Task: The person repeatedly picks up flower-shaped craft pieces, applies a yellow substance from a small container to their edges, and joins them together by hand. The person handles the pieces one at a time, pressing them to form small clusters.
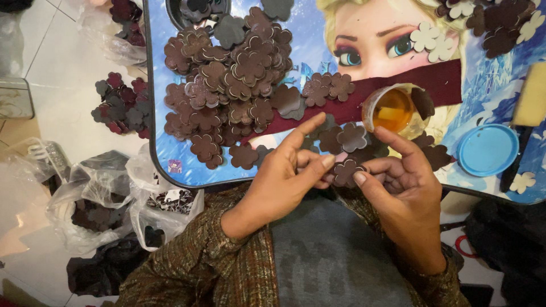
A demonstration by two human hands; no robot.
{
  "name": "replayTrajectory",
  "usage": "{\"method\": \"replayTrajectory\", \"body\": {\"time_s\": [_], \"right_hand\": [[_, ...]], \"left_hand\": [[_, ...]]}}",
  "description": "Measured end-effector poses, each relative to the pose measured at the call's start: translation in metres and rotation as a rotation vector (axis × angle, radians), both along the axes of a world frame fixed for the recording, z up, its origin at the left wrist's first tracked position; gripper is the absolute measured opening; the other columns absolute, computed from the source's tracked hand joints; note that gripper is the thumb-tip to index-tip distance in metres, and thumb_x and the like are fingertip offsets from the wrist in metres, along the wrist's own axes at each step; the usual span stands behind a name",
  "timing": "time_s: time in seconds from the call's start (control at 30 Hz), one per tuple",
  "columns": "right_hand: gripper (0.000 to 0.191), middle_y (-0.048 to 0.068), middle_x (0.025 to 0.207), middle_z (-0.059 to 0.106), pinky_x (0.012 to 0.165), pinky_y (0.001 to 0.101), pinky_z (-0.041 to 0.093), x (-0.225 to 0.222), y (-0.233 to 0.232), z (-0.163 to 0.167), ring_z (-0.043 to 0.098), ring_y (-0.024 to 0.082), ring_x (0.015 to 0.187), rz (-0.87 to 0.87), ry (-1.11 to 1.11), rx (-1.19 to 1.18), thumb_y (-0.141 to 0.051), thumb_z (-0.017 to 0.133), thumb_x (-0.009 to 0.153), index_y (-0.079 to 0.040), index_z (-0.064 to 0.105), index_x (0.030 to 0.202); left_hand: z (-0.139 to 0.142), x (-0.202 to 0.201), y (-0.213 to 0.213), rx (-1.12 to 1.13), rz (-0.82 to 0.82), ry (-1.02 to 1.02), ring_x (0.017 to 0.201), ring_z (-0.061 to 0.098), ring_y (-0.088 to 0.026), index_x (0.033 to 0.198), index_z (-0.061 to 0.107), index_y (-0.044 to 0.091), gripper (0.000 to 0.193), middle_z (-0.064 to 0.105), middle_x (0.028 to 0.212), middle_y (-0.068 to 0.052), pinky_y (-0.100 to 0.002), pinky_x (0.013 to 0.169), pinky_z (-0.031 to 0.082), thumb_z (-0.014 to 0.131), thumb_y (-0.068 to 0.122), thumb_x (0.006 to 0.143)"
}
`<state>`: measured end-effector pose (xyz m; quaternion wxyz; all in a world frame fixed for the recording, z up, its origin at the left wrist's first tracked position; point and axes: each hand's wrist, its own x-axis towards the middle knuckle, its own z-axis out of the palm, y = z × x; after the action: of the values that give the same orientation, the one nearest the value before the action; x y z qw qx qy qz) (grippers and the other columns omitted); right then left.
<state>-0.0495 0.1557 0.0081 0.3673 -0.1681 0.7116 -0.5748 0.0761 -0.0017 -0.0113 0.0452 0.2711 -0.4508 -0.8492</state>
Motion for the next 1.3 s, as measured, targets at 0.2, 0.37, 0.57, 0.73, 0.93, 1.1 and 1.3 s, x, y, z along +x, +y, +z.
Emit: {"method": "replayTrajectory", "body": {"time_s": [0.2, 0.37, 0.57, 0.73, 0.93, 1.1, 1.3], "right_hand": [[0.069, 0.011, 0.097, 0.073, 0.075, 0.0197, 0.051, -0.001, -0.001, -0.001, 0.067, 0.008, 0.085, 0.019, -0.014, -0.018, 0.009, 0.066, 0.09, 0.003, 0.042, 0.154], [0.07, 0.01, 0.098, 0.073, 0.072, 0.0188, 0.049, 0.0, 0.0, -0.001, 0.065, 0.007, 0.083, -0.03, -0.045, 0.012, 0.006, 0.065, 0.092, 0.0, 0.042, 0.157], [0.068, 0.011, 0.101, 0.074, 0.068, 0.0203, 0.048, -0.001, -0.001, -0.003, 0.063, 0.007, 0.083, -0.07, -0.011, 0.001, 0.005, 0.064, 0.094, -0.001, 0.041, 0.158], [0.08, 0.012, 0.103, 0.071, 0.079, 0.022, 0.053, 0.002, -0.007, -0.009, 0.066, 0.009, 0.088, -0.01, -0.112, -0.183, 0.01, 0.069, 0.088, 0.0, 0.037, 0.16], [0.078, 0.013, 0.103, 0.073, 0.081, 0.0226, 0.055, 0.003, -0.016, -0.016, 0.068, 0.01, 0.088, -0.011, -0.077, -0.196, 0.009, 0.069, 0.089, -0.001, 0.037, 0.159], [0.079, 0.012, 0.102, 0.073, 0.08, 0.0223, 0.054, 0.001, -0.019, -0.017, 0.067, 0.01, 0.087, 0.008, -0.043, -0.196, 0.01, 0.069, 0.088, -0.001, 0.037, 0.159], [0.084, 0.012, 0.102, 0.072, 0.079, 0.0229, 0.055, 0.002, -0.025, -0.015, 0.067, 0.009, 0.087, 0.03, 0.067, -0.19, 0.008, 0.07, 0.087, -0.003, 0.032, 0.162]], "left_hand": [[-0.001, 0.003, 0.003, -0.088, -0.026, 0.015, 0.09, 0.067, -0.006, 0.165, 0.026, 0.006, 0.081, 0.072, 0.097, -0.005, -0.023, 0.079, 0.054, 0.07, 0.006, 0.097], [-0.006, 0.0, 0.005, -0.044, 0.04, 0.014, 0.081, 0.065, -0.006, 0.165, 0.028, 0.006, 0.085, 0.07, 0.092, -0.004, -0.022, 0.072, 0.054, 0.073, 0.003, 0.093], [-0.01, -0.004, 0.004, -0.085, 0.178, 0.061, 0.079, 0.063, -0.005, 0.165, 0.028, 0.005, 0.086, 0.068, 0.089, -0.001, -0.02, 0.072, 0.052, 0.074, 0.002, 0.093], [-0.008, -0.005, 0.004, -0.194, 0.161, 0.019, 0.077, 0.061, -0.002, 0.165, 0.027, 0.006, 0.088, 0.07, 0.088, 0.0, -0.019, 0.072, 0.048, 0.075, 0.004, 0.091], [-0.006, -0.004, 0.002, -0.248, 0.161, 0.033, 0.084, 0.068, -0.006, 0.165, 0.026, 0.006, 0.09, 0.074, 0.092, -0.003, -0.022, 0.079, 0.053, 0.076, 0.005, 0.091], [-0.002, -0.003, -0.002, -0.25, 0.159, 0.116, 0.094, 0.069, -0.007, 0.164, 0.025, 0.006, 0.09, 0.074, 0.104, -0.002, -0.024, 0.087, 0.055, 0.076, 0.006, 0.091], [0.01, -0.002, -0.011, -0.399, 0.157, 0.061, 0.088, 0.068, -0.007, 0.163, 0.034, 0.006, 0.085, 0.073, 0.094, -0.002, -0.025, 0.085, 0.055, 0.078, 0.005, 0.09]]}}
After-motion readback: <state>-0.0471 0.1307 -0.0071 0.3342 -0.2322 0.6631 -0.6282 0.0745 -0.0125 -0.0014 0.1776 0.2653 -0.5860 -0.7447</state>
